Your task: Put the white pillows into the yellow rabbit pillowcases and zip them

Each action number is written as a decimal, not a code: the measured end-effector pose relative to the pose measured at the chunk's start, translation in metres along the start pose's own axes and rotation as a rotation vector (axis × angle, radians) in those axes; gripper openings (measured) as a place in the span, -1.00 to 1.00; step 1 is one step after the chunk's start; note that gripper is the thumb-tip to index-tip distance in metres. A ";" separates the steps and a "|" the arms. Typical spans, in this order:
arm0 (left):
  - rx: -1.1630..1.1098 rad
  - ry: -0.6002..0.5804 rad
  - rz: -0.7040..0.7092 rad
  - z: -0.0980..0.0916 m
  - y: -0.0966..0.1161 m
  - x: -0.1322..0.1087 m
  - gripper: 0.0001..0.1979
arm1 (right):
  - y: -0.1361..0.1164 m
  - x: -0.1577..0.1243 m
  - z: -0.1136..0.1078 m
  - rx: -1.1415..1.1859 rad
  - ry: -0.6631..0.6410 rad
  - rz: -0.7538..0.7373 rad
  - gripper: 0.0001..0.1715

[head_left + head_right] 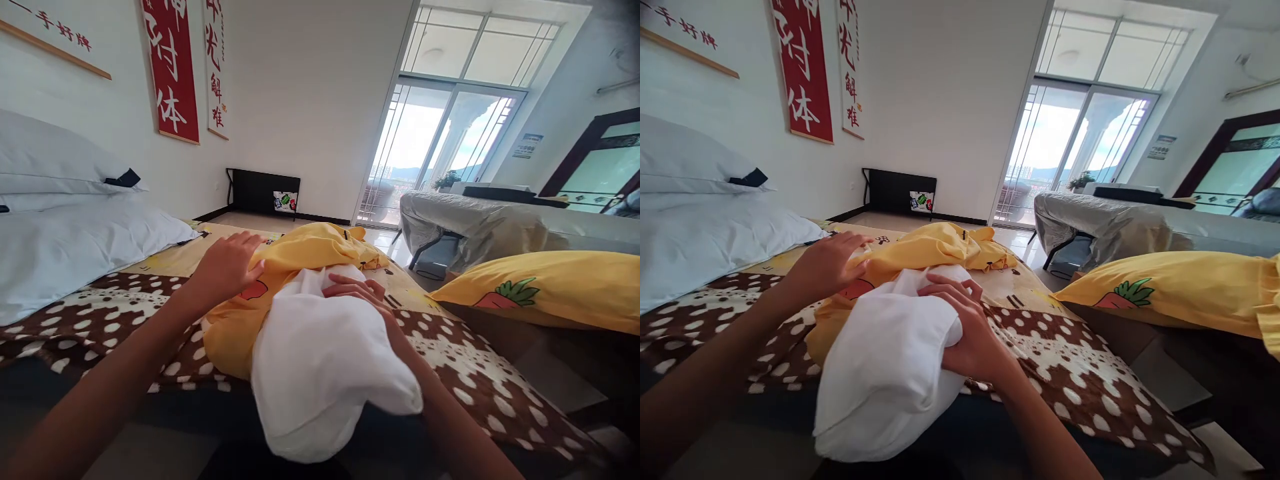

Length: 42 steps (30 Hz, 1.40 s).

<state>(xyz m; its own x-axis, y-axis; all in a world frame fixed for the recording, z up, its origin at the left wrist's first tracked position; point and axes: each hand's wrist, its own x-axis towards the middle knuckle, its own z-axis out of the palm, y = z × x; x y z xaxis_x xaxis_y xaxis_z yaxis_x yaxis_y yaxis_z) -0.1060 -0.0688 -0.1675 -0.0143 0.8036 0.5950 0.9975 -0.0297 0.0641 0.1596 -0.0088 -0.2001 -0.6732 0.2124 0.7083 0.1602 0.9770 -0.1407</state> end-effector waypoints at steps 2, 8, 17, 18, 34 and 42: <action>-0.164 -0.073 0.185 -0.010 0.008 0.015 -0.46 | -0.015 0.007 0.009 0.067 -0.024 -0.049 -0.62; -0.270 -0.200 0.389 -0.003 0.024 0.035 -0.56 | -0.053 0.007 0.025 -0.025 -0.073 -0.236 -0.49; -0.383 0.047 -0.058 -0.024 -0.008 0.049 -0.65 | -0.057 -0.010 0.031 -0.084 -0.155 -0.323 -0.29; -0.346 0.081 -0.109 -0.025 -0.017 0.051 -0.64 | -0.056 -0.011 0.031 -0.076 -0.159 -0.310 -0.29; -0.019 -0.115 0.278 -0.005 0.045 -0.012 -0.78 | -0.046 -0.022 0.023 -0.067 -0.148 -0.277 -0.34; 0.013 -0.384 0.138 0.008 0.061 -0.026 -0.82 | -0.052 -0.016 0.021 -0.154 -0.081 -0.327 -0.44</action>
<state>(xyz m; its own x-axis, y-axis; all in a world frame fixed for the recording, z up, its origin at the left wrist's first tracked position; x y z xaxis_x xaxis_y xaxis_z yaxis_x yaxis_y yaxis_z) -0.0443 -0.0869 -0.1857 0.1439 0.9563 0.2544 0.9891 -0.1470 -0.0068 0.1462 -0.0627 -0.2187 -0.7606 -0.1036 0.6410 0.0301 0.9805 0.1942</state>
